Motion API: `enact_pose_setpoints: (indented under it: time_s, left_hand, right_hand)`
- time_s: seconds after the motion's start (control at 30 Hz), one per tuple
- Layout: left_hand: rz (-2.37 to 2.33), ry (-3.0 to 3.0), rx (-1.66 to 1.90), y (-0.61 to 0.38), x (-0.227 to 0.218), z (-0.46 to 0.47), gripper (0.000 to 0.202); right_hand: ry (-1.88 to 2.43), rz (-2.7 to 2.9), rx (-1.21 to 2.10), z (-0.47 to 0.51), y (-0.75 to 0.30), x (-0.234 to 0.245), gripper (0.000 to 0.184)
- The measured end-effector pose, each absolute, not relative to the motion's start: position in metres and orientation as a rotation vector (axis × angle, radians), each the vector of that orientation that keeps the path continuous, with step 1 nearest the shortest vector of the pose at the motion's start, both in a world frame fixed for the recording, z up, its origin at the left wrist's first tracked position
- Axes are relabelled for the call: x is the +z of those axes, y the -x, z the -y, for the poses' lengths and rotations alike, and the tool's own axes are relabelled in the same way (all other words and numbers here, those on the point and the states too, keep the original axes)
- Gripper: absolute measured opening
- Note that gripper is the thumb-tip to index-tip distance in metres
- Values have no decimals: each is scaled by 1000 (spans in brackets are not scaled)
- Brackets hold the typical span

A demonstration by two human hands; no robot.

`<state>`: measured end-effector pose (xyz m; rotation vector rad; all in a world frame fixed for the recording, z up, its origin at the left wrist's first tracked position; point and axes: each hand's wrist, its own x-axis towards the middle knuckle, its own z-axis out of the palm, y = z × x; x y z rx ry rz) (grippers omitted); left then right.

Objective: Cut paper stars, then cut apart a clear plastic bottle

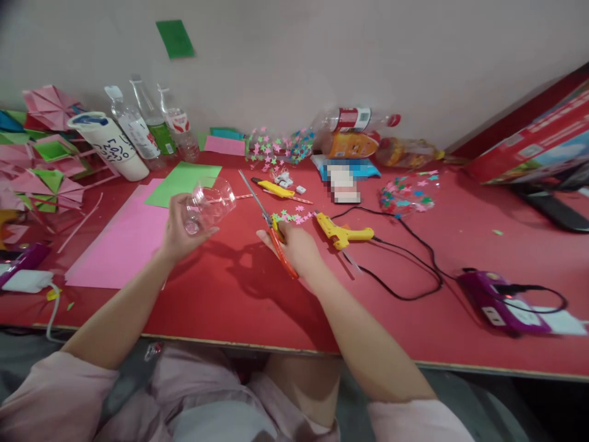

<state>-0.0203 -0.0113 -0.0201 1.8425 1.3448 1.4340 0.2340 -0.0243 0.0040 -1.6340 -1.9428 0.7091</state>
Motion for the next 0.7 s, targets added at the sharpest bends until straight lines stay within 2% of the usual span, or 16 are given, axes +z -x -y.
enact_pose_setpoints:
  time_s: [0.1,0.3,0.7]
  left_hand:
    - [-1305,-1688,1446,19,-16,13,70]
    - [-938,-1218,1289,8,-5,19,47]
    - [-830,-1061,1277,7,-2,18,42]
  right_hand:
    - [1790,2049,544,27,-232,10,45]
    - [1639,1970,845,34,-228,11,49]
    - [1674,1919,953,29,-229,4,51]
